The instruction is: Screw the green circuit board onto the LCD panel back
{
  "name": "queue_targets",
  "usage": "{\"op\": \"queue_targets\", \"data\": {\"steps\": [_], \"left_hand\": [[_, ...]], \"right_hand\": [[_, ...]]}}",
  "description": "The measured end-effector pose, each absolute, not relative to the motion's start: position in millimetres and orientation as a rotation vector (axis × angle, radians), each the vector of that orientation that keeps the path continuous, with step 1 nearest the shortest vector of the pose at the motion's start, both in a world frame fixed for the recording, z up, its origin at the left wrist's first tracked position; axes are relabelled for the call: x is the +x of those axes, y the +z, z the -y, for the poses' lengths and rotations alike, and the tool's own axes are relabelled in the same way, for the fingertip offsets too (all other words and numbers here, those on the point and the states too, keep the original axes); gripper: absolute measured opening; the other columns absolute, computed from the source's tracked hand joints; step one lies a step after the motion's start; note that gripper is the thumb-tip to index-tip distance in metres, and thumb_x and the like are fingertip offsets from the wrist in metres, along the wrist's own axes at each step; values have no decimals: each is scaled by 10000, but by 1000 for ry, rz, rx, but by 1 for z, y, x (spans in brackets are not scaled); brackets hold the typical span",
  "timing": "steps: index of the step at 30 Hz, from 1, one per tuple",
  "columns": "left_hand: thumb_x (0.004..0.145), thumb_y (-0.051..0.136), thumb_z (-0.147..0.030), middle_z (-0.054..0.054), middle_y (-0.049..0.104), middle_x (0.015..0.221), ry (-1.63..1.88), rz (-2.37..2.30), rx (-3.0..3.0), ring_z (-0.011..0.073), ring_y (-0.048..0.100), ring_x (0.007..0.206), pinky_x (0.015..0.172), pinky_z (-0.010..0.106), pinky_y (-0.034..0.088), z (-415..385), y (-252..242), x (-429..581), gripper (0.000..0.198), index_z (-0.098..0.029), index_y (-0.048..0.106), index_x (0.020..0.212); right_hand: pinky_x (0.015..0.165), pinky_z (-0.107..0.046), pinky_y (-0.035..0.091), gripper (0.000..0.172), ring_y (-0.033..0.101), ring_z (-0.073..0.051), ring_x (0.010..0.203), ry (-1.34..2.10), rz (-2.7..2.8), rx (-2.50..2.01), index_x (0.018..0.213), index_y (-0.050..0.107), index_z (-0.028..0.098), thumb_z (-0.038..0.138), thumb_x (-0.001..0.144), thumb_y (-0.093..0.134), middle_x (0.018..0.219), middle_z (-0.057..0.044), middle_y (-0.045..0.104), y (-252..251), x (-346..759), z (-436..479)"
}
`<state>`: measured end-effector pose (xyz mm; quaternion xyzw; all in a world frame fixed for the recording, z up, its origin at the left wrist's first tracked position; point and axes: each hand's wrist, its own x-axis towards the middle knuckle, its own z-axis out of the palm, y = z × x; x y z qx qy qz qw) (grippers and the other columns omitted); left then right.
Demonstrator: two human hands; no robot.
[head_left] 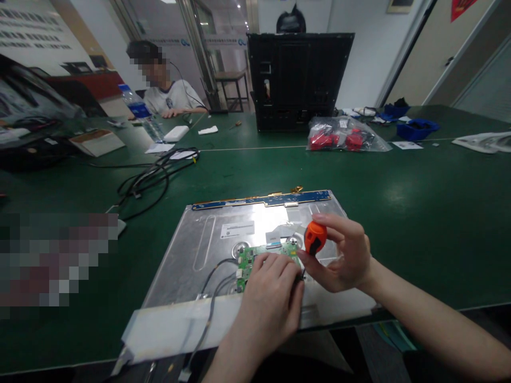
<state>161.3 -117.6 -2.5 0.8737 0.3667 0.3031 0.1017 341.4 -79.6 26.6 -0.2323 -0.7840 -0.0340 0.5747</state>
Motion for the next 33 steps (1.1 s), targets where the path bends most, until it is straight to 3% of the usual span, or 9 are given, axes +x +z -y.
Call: {"op": "queue_targets", "data": {"steps": [19,33], "left_hand": [[895,541,-71,49,692,908,955,-1087,2579,254,638,865,862,419,463,118,-6,161,142,-203,585,924],[871,543,-74,47,693,881,940,-1093,2596,257,640,849,845,417,456,116,-5,162,140,-205,587,890]], "right_hand": [[460,-258,593,613,602,-139,555,9,1874,-451,1525,404,132,181,952,615,874,-4,637,28,342,79],[423,-259,580,660,587,-138,533,-24,1869,-488,1529,407,159,122,895,586,900,-11,665,27,342,81]]}}
